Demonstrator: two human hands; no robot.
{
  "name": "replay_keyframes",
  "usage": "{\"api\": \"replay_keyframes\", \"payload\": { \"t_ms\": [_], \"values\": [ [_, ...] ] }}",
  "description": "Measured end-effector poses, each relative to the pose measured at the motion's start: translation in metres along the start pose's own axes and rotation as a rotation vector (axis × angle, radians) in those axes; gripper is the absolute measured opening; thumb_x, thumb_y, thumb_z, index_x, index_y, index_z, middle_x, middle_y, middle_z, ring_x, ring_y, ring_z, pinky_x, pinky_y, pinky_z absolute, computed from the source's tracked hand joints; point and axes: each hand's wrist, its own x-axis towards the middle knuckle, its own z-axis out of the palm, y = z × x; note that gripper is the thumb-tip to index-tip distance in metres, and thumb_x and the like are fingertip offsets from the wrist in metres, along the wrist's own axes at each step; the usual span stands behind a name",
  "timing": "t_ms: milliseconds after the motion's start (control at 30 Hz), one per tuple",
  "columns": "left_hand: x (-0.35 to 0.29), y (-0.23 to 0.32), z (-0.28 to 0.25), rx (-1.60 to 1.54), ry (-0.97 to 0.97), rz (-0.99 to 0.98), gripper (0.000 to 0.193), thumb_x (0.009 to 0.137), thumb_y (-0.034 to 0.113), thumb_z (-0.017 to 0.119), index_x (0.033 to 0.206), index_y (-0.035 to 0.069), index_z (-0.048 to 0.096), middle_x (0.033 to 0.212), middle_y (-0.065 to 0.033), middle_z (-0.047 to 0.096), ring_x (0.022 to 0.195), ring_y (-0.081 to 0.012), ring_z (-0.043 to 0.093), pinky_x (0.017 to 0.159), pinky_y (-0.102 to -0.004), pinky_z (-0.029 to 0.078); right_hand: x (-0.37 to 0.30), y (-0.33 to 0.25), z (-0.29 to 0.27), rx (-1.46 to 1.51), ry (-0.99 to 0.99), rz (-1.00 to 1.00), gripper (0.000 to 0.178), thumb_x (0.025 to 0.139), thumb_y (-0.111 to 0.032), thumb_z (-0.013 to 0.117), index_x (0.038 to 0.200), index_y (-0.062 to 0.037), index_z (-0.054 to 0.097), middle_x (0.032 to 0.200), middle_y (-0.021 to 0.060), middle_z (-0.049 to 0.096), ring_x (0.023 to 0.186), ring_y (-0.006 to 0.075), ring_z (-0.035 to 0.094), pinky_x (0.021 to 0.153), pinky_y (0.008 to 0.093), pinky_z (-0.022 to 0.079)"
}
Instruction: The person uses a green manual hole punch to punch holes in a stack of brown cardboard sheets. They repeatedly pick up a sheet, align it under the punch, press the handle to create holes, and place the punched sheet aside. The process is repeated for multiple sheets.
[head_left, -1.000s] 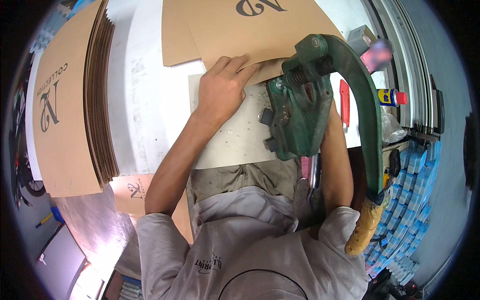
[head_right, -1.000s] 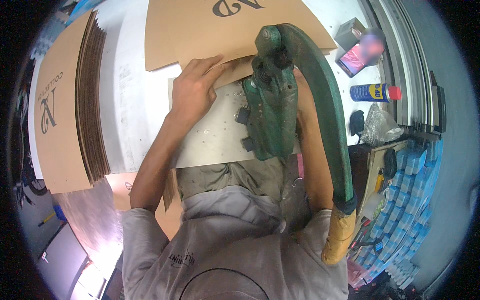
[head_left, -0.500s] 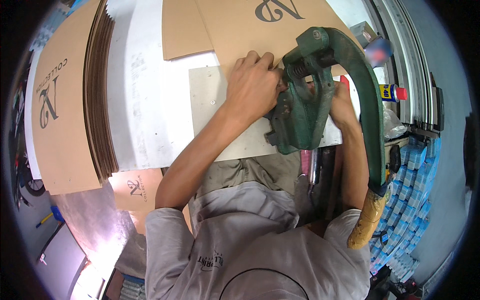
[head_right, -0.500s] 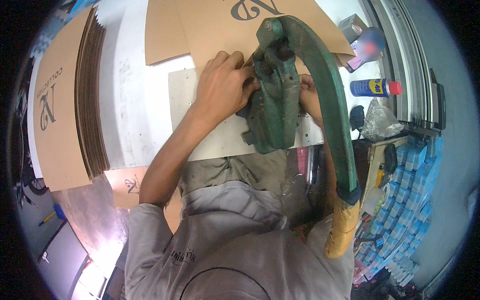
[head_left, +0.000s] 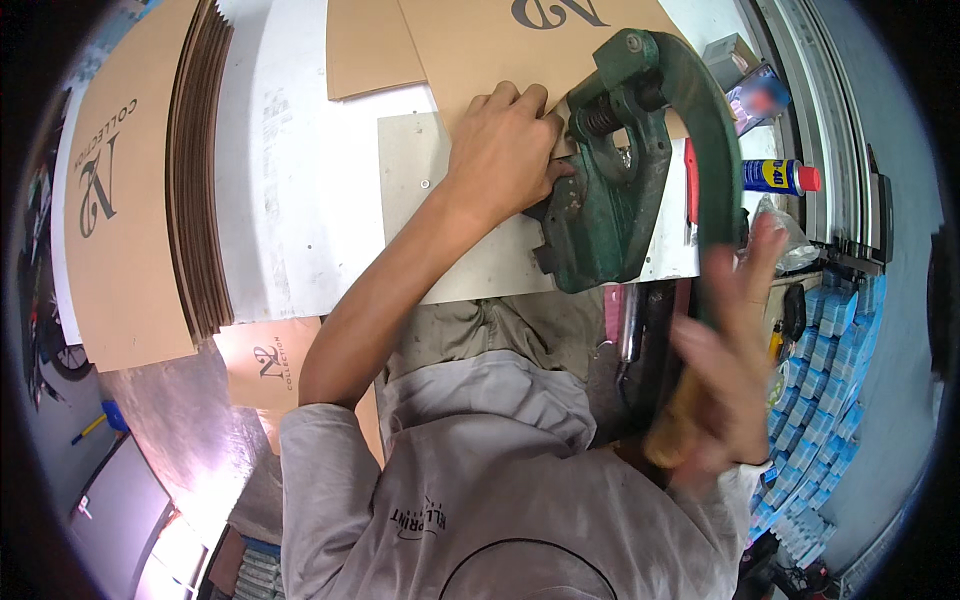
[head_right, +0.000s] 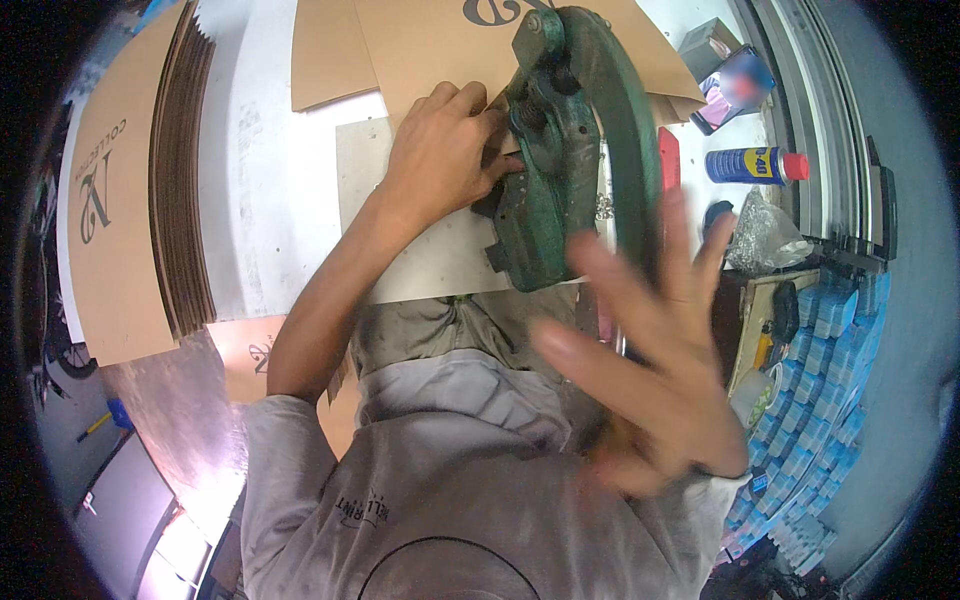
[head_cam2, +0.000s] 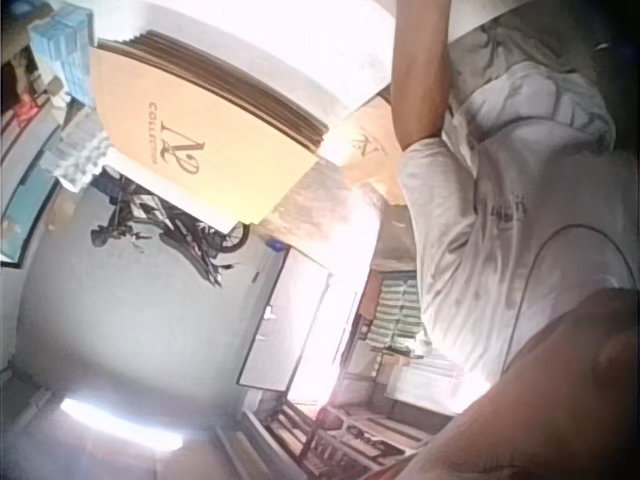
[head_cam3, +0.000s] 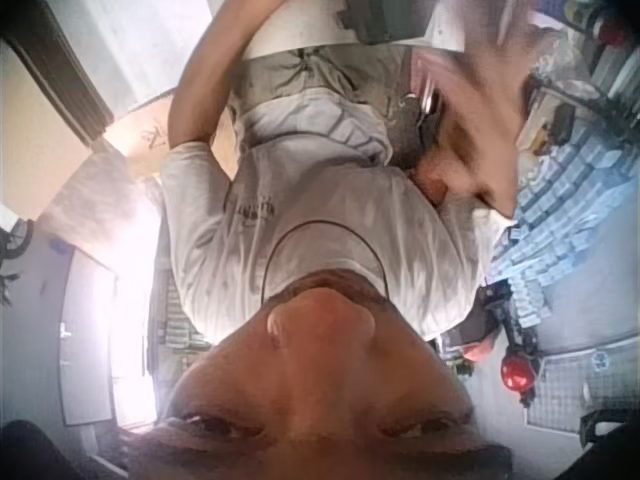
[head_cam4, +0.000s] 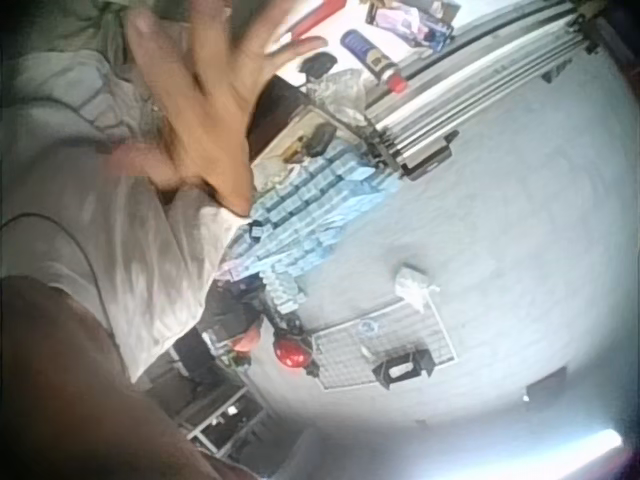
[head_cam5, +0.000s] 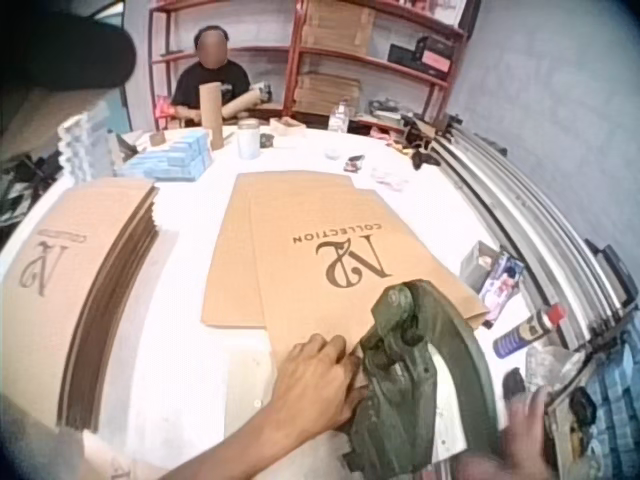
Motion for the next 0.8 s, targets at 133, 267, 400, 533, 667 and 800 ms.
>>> {"api": "replay_keyframes", "payload": {
  "t_ms": [133, 267, 400, 533, 667, 800],
  "values": [
    [0.002, -0.013, -0.001, 0.109, 0.026, 0.064, 0.02, 0.085, 0.014, 0.076, 0.105, 0.009, 0.077, 0.097, -0.0076, 0.063, 0.095, -0.0287, 0.064, 0.082, -0.0407, 0.054, 0.015, 0.05, -0.007, 0.407, 0.458, -0.051, 0.064, 0.104, -0.05, 0.052, 0.15, -0.0058, 0.052, 0.147, 0.0194, 0.055, 0.136, 0.0306, 0.047, 0.119, 0.0437, 0.03],
    [0.006, -0.062, -0.013, 0.062, 0.233, 0.051, 0.018, 0.088, 0.007, 0.071, 0.105, 0.011, 0.078, 0.098, -0.0081, 0.07, 0.089, -0.029, 0.068, 0.08, -0.0379, 0.056, 0.039, 0.16, 0.027, 0.191, 0.381, 0.227, 0.03, 0.099, -0.017, 0.069, 0.122, 0.002, 0.07, 0.118, 0.014, 0.071, 0.112, 0.0176, 0.065, 0.098, 0.0321, 0.049],
    [0.031, -0.064, -0.034, -0.351, 0.747, -0.236, 0.015, 0.093, 0.0, 0.063, 0.098, 0.003, 0.077, 0.093, -0.0111, 0.075, 0.08, -0.0245, 0.071, 0.071, -0.0343, 0.055, 0.015, 0.267, 0.077, -0.019, 0.283, 0.378, 0.022, 0.1, -0.009, 0.066, 0.118, 0.0029, 0.068, 0.101, 0.0115, 0.068, 0.088, 0.0177, 0.065, 0.079, 0.0312, 0.052],
    [0.028, -0.044, -0.062, -0.665, 1.045, -0.426, 0.019, 0.105, 0.012, 0.062, 0.103, -0.007, 0.064, 0.093, -0.0128, 0.071, 0.078, -0.0157, 0.068, 0.066, -0.0248, 0.054, 0.025, 0.253, 0.094, -0.051, 0.347, 0.277, 0.015, 0.097, -0.005, 0.066, 0.108, 0.005, 0.067, 0.097, 0.0128, 0.066, 0.086, 0.0195, 0.064, 0.08, 0.0327, 0.051],
    [0.03, -0.032, -0.039, -0.967, 1.02, -0.434, 0.017, 0.102, 0.011, 0.066, 0.105, -0.005, 0.063, 0.094, -0.0131, 0.068, 0.073, -0.0192, 0.07, 0.064, -0.0312, 0.062, 0.046, 0.219, 0.097, 0.15, 0.362, 0.339, 0.013, 0.095, -0.004, 0.067, 0.106, 0.0036, 0.068, 0.1, 0.008, 0.067, 0.093, 0.0156, 0.063, 0.084, 0.0314, 0.051],
    [0.02, -0.025, 0.012, -1.487, 0.692, -0.738, 0.02, 0.099, 0.014, 0.071, 0.108, -0.003, 0.065, 0.101, -0.0169, 0.067, 0.071, -0.0265, 0.072, 0.064, -0.0414, 0.067, 0.085, 0.202, 0.118, 0.397, 0.312, 0.209, 0.022, 0.097, -0.008, 0.069, 0.116, 0.0026, 0.068, 0.113, 0.0082, 0.068, 0.101, 0.0136, 0.063, 0.086, 0.0312, 0.052]
  ]
}}
